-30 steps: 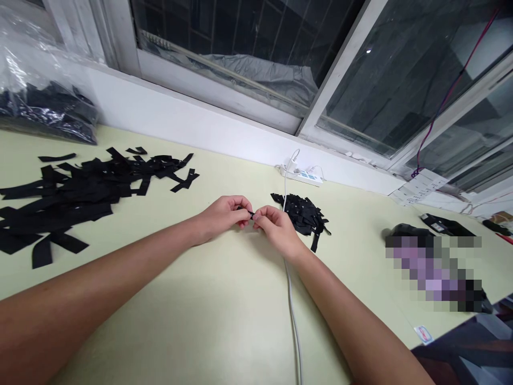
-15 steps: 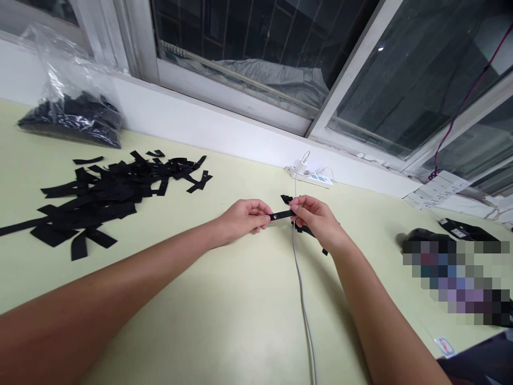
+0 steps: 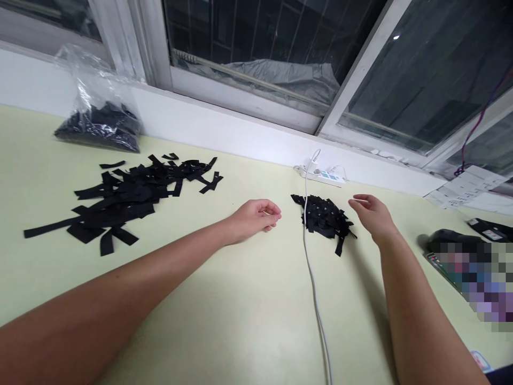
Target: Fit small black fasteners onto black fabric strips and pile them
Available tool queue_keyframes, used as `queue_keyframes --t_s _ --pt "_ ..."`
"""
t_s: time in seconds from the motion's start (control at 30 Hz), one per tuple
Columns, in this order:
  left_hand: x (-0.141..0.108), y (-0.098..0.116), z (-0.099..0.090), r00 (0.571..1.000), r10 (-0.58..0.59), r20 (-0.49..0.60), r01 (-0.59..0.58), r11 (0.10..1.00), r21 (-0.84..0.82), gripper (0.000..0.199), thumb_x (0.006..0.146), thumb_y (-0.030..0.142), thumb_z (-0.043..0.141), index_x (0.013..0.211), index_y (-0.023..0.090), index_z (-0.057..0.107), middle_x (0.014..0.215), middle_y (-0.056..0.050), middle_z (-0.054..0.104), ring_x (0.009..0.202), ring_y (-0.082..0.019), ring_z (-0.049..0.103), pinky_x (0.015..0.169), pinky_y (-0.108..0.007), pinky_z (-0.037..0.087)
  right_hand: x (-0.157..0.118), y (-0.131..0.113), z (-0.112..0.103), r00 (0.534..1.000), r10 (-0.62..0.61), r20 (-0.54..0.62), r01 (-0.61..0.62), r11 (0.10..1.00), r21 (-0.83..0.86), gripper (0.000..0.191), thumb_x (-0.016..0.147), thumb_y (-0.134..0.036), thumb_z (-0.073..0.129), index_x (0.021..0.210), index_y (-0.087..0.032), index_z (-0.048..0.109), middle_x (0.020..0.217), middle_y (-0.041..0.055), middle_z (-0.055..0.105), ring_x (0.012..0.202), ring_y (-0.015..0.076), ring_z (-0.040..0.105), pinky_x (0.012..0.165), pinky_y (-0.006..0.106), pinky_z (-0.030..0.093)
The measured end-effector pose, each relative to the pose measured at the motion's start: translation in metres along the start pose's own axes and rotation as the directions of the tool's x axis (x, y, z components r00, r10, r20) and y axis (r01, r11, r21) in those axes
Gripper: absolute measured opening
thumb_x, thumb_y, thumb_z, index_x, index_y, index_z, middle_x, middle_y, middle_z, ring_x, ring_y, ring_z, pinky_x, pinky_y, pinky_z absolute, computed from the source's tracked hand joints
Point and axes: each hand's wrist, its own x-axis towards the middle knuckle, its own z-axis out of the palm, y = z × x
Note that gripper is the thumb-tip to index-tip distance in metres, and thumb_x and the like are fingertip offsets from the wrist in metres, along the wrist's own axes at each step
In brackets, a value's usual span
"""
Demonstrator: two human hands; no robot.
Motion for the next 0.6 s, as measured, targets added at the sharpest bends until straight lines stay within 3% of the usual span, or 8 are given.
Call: queue_keyframes --t_s 0.07,0.13,0.47,0.6 --pt "0.001 -0.002 -0.001 1.0 0.003 0.004 -0.003 1.0 0.006 0.022 0.082 0.029 0.069 0.099 0.016 0.065 0.103 -0.008 0.066 0.076 -0.012 0.062 0.079 -0.034 0.052 0.004 0.007 0.005 0.991 0.022 -0.136 -0.027 0.999 -0.035 0.042 0.076 -0.044 0.067 0.112 -0.022 0.064 0.11 0.0105 0.069 0.09 0.0236 0.064 0.075 0.037 0.049" --pt "0.0 -0.002 -0.002 1.0 0.003 0.004 -0.003 1.0 0.017 0.022 0.083 0.03 0.068 0.099 0.016 0.065 0.101 -0.008 0.066 0.076 -0.012 0.062 0.079 -0.034 0.052 0.003 0.006 0.011 0.983 -0.007 -0.182 0.0 0.999 -0.038 0.04 0.078 -0.046 0.063 0.11 -0.023 0.066 0.109 0.0098 0.069 0.09 0.0241 0.064 0.076 0.038 0.049" --pt "-0.002 0.002 0.0 1.0 -0.002 0.011 0.002 1.0 0.016 0.016 0.084 0.026 0.066 0.095 0.015 0.064 0.087 -0.005 0.065 0.073 -0.011 0.061 0.076 -0.031 0.051 -0.008 -0.001 0.032 0.982 -0.151 -0.11 0.151 0.988 -0.014 0.036 0.081 -0.048 0.06 0.105 -0.022 0.069 0.097 0.008 0.07 0.087 0.0236 0.063 0.079 0.04 0.048" --pt "-0.001 -0.001 -0.001 1.0 0.016 0.015 -0.017 0.999 0.031 0.015 0.085 0.026 0.065 0.094 0.015 0.065 0.088 -0.005 0.066 0.074 -0.012 0.062 0.077 -0.032 0.051 -0.027 -0.028 0.024 0.972 -0.187 -0.14 0.201 0.975 0.091 0.028 0.081 -0.043 0.064 0.096 -0.02 0.069 0.096 0.0087 0.07 0.091 0.0243 0.063 0.08 0.041 0.049"
